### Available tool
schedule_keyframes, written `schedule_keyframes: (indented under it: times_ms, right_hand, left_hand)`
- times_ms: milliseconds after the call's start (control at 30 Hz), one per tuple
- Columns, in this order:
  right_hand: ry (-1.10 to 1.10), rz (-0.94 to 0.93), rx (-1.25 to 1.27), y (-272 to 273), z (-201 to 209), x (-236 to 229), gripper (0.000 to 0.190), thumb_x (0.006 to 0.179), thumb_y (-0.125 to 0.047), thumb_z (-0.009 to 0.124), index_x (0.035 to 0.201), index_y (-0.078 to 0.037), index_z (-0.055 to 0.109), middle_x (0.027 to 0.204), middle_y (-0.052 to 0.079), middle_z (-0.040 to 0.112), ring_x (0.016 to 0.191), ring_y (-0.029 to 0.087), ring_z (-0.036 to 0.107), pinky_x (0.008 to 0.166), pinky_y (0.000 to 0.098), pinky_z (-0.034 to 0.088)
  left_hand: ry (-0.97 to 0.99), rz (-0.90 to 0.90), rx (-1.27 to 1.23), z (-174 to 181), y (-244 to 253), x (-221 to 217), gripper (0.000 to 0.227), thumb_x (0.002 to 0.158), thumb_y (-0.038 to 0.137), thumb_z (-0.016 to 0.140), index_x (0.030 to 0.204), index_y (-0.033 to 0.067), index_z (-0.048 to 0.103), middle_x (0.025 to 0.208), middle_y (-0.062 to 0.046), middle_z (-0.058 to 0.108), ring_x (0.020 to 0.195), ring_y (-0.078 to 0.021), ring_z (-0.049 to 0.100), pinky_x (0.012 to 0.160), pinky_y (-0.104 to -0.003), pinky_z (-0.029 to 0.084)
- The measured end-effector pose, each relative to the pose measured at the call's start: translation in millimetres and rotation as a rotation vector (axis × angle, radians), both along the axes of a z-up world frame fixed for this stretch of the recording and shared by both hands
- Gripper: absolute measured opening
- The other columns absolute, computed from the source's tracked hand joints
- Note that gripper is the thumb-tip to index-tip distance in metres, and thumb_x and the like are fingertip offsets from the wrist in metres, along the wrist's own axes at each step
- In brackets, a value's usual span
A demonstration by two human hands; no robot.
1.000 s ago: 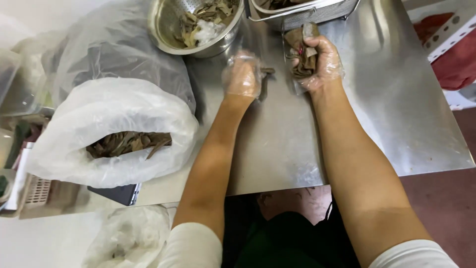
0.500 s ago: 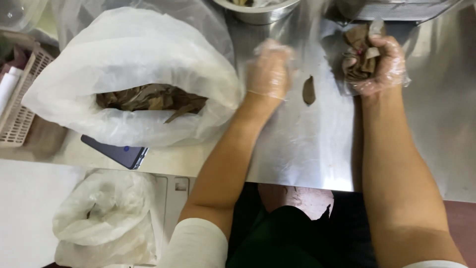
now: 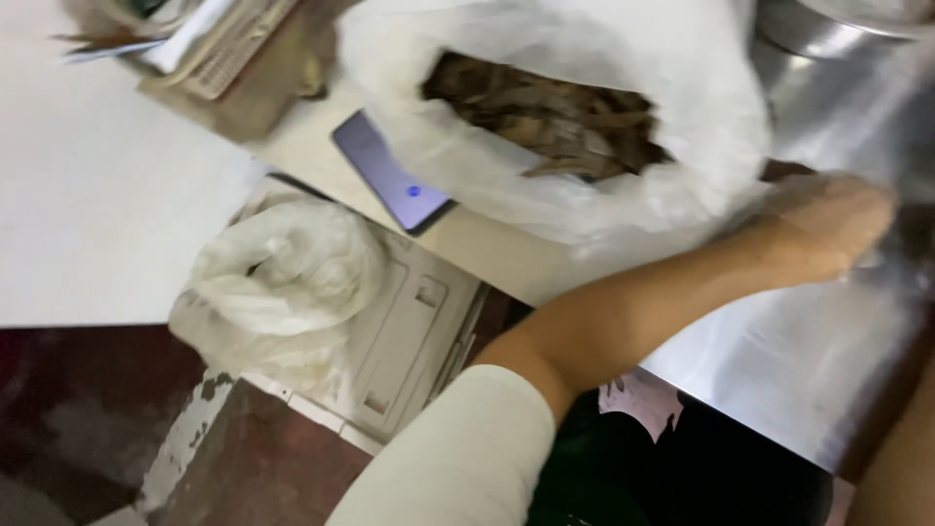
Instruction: Sorting and transferring dried tea leaves from a large plastic bag into a metal tray on a stainless steel table.
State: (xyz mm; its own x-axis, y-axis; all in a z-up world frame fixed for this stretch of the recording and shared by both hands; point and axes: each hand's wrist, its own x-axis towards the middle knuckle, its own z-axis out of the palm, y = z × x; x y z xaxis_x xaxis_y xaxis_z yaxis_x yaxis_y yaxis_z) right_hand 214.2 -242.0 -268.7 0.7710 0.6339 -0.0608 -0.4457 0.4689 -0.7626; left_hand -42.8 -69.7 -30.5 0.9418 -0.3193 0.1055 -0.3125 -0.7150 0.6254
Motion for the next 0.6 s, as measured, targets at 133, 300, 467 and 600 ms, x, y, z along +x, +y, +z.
schedule_keyframes:
  times_ms: [133,300,467,600]
  right_hand:
    - [-0.014,0.023,-0.077,51,45,-10,0.023,0.100,-0.028,0.059,0.081,-0.017,0.052,0.075,-0.006,0.051,0.050,0.004,0.044,0.045,0.0177,0.031]
    - [-0.052,0.022,-0.182,72,106,-30,0.021,0.098,-0.027,0.060,0.081,-0.018,0.051,0.073,-0.006,0.048,0.049,0.005,0.043,0.044,0.0188,0.030]
    - [-0.095,0.021,-0.284,82,176,-68,0.020,0.097,-0.026,0.061,0.082,-0.019,0.049,0.071,-0.006,0.046,0.049,0.005,0.042,0.043,0.0199,0.029]
    - [-0.114,-0.003,-0.372,56,209,-110,0.020,0.096,-0.025,0.061,0.083,-0.020,0.047,0.070,-0.006,0.045,0.048,0.006,0.041,0.042,0.0208,0.028]
  left_hand:
    - [0.123,0.011,-0.453,-1,2,12,0.011,0.071,0.031,0.062,0.071,0.0200,0.063,0.061,-0.001,0.072,0.053,-0.0165,0.070,0.054,-0.038,0.054]
    - [0.357,0.095,-0.443,54,33,-13,0.039,0.068,0.014,0.055,0.099,0.0136,0.078,0.099,-0.015,0.091,0.093,-0.0350,0.089,0.073,-0.042,0.069]
    - [0.241,0.099,-0.761,6,3,18,0.032,0.066,0.022,0.059,0.090,0.0040,0.067,0.094,-0.022,0.080,0.084,-0.0390,0.080,0.071,-0.046,0.059]
    - [0.214,0.101,-0.878,-3,-8,26,0.020,0.061,0.023,0.059,0.072,0.0062,0.058,0.065,-0.014,0.069,0.064,-0.0280,0.063,0.060,-0.044,0.050]
